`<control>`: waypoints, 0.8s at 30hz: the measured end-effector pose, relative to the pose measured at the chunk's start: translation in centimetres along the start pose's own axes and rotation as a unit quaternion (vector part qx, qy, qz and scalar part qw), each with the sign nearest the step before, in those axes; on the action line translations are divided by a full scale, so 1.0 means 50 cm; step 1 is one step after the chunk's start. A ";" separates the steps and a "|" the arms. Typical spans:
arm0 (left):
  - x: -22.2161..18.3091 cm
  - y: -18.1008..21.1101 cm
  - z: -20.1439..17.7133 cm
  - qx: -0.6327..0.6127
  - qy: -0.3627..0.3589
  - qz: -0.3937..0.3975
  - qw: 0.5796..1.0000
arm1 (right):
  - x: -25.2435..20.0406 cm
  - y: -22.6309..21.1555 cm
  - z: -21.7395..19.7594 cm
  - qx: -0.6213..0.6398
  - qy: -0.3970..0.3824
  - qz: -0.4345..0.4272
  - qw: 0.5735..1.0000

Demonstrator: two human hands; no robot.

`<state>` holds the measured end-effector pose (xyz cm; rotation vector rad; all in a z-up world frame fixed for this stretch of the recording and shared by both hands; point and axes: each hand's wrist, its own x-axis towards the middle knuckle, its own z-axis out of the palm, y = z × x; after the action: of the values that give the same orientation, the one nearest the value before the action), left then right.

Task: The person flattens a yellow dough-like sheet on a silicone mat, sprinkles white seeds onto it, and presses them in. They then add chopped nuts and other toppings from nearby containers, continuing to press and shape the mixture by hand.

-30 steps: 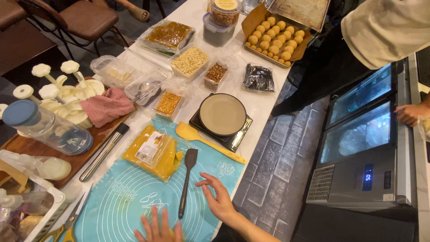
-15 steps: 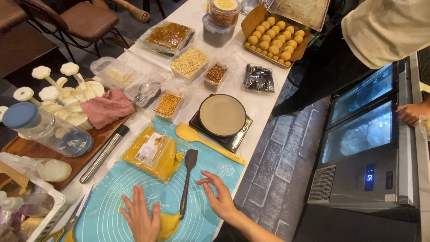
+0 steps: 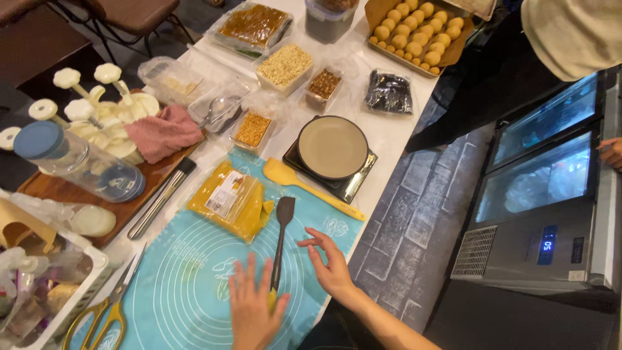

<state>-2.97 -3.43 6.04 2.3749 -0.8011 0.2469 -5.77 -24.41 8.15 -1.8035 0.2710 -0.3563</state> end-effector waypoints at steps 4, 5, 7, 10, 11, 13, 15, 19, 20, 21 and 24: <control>-0.013 0.054 0.012 0.070 -0.032 0.021 0.997 | -0.001 -0.008 0.004 0.015 -0.011 0.004 1.000; -0.015 0.064 0.013 0.090 -0.028 0.024 0.995 | -0.002 -0.011 0.003 0.020 -0.016 0.007 1.000; -0.012 0.073 0.012 0.115 -0.026 0.028 0.993 | -0.003 -0.016 0.001 0.018 -0.021 0.019 0.999; -0.010 0.073 0.012 0.122 -0.031 0.031 0.992 | 0.003 -0.011 0.003 0.001 -0.015 0.013 1.000; -0.016 0.073 0.012 0.117 -0.031 0.030 0.992 | -0.002 -0.007 0.005 -0.006 -0.013 0.012 1.000; -0.028 0.072 0.016 0.092 -0.035 0.027 0.995 | -0.005 0.007 0.006 -0.014 -0.011 0.006 1.000; -0.032 0.063 0.024 0.054 -0.042 0.015 0.998 | -0.007 0.022 0.008 -0.026 -0.009 -0.009 1.000; -0.036 0.001 0.024 -0.175 -0.019 -0.084 0.981 | -0.008 0.037 0.003 -0.038 -0.018 -0.041 0.998; -0.044 -0.011 0.019 -0.272 -0.004 -0.114 0.956 | -0.016 0.035 -0.001 -0.029 -0.027 -0.051 0.998; -0.044 -0.024 0.015 -0.364 0.018 -0.134 0.921 | -0.014 0.032 -0.001 -0.020 -0.035 -0.045 0.998; -0.050 -0.023 0.003 -0.499 0.068 -0.141 0.852 | -0.024 0.008 0.009 -0.009 -0.055 -0.042 0.998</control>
<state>-4.31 -1.57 4.49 1.4200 -0.3441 -0.1170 -6.73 -23.69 7.52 -1.8488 0.1231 -0.3135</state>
